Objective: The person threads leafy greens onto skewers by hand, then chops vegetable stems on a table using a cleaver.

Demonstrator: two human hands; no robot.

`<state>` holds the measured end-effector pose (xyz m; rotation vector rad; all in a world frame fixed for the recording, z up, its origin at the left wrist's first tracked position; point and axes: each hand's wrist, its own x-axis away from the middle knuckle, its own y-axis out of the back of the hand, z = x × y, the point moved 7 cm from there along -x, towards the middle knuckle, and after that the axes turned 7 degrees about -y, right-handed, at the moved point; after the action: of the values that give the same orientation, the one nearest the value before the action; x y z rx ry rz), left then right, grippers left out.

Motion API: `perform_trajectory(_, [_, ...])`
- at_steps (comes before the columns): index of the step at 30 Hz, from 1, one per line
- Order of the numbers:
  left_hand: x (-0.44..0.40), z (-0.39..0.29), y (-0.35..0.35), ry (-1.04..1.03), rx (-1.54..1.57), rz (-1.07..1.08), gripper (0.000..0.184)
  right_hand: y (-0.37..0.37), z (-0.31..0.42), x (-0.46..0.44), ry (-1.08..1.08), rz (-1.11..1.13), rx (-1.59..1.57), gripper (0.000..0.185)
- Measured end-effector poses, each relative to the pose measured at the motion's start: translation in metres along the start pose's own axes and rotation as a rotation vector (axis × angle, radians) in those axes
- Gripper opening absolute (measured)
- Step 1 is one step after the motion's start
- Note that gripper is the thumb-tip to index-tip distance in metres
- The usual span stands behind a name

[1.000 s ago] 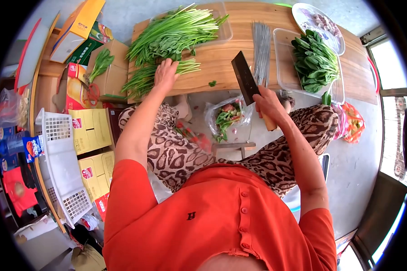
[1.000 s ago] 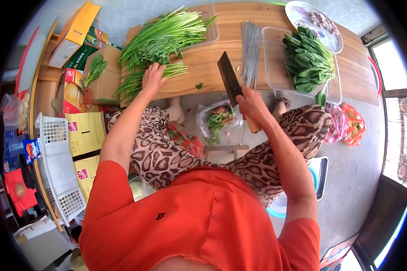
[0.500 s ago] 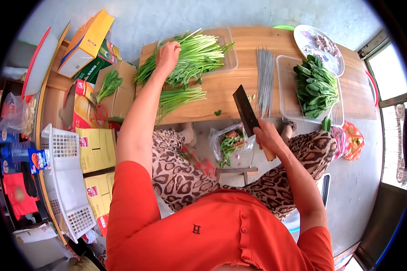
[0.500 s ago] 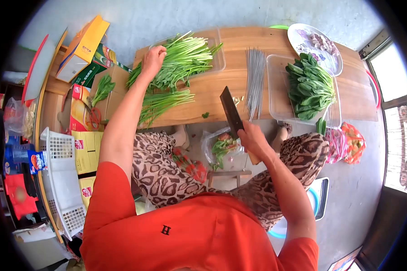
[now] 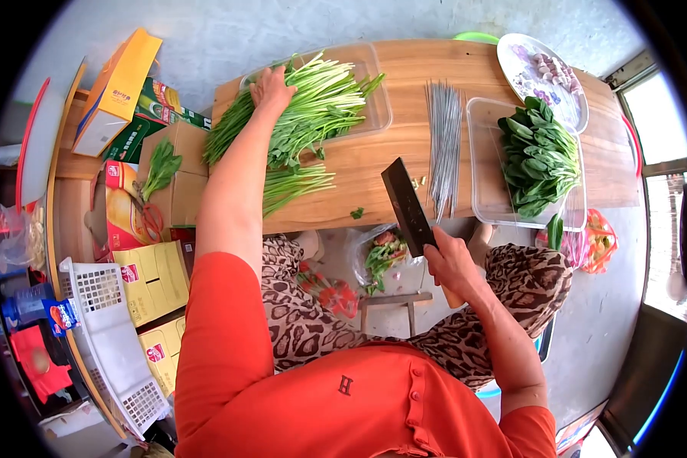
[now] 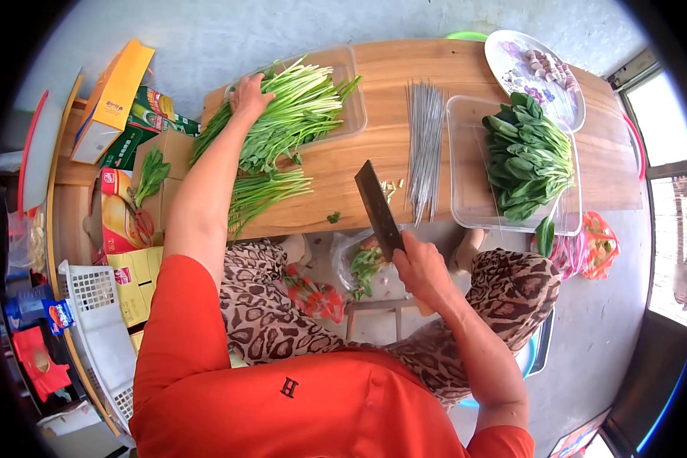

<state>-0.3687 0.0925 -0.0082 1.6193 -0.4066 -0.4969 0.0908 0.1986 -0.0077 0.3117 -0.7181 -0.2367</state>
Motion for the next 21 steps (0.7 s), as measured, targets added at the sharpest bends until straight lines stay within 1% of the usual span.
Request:
perform_trajectory(2, [0.004,-0.008,0.006,-0.069,0.003,0.037,0.042,-0.001,-0.003,-0.001,0.011,-0.004,0.015,0.018])
perform_trajectory(3, [0.009,-0.011,0.008,-0.072,0.004,0.04,0.042,-0.002,-0.005,-0.002,0.031,-0.017,0.023,0.019])
perform_trajectory(5, [0.021,-0.027,0.018,-0.182,-0.117,-0.003,0.036,-0.002,-0.006,-0.001,0.049,-0.03,0.031,0.019])
perform_trajectory(6, [0.019,-0.028,0.013,-0.183,-0.116,-0.001,0.036,-0.002,-0.006,0.0,0.049,-0.032,0.036,0.019])
perform_trajectory(8, [0.018,-0.046,0.019,-0.415,-0.206,-0.229,0.038,-0.003,-0.007,-0.001,0.049,-0.031,0.044,0.019])
perform_trajectory(9, [0.012,-0.052,0.013,-0.455,-0.18,-0.203,0.04,-0.003,-0.008,-0.002,0.06,-0.037,0.047,0.019])
perform_trajectory(10, [0.008,-0.06,0.009,-0.454,-0.178,-0.201,0.04,-0.003,-0.008,-0.002,0.071,-0.044,0.05,0.018])
perform_trajectory(12, [-0.001,-0.068,-0.01,-0.39,-0.03,-0.018,0.042,-0.003,-0.006,-0.002,0.051,-0.035,0.039,0.018])
perform_trajectory(13, [-0.001,-0.072,-0.01,-0.398,-0.036,-0.017,0.037,-0.003,-0.007,-0.002,0.033,-0.026,0.026,0.018])
perform_trajectory(14, [-0.002,-0.075,-0.011,-0.402,-0.034,-0.015,0.037,-0.002,-0.009,-0.002,0.029,-0.029,0.024,0.018])
perform_trajectory(16, [-0.004,-0.075,-0.017,-0.318,-0.156,0.056,0.033,-0.002,-0.006,-0.003,0.126,-0.043,0.039,0.015])
perform_trajectory(17, [-0.008,-0.073,-0.024,-0.327,-0.21,0.047,0.039,-0.002,-0.007,-0.002,0.123,-0.043,0.037,0.015])
perform_trajectory(18, [-0.008,-0.072,-0.029,-0.328,-0.21,0.049,0.039,-0.002,-0.007,-0.002,0.128,-0.042,0.043,0.015])
perform_trajectory(20, [-0.006,-0.075,-0.024,-0.355,-0.212,-0.045,0.038,-0.002,-0.006,-0.002,0.135,-0.041,0.049,0.015])
perform_trajectory(21, [-0.006,-0.075,-0.024,-0.356,-0.213,-0.046,0.038,-0.001,-0.006,-0.002,0.133,-0.039,0.051,0.015])
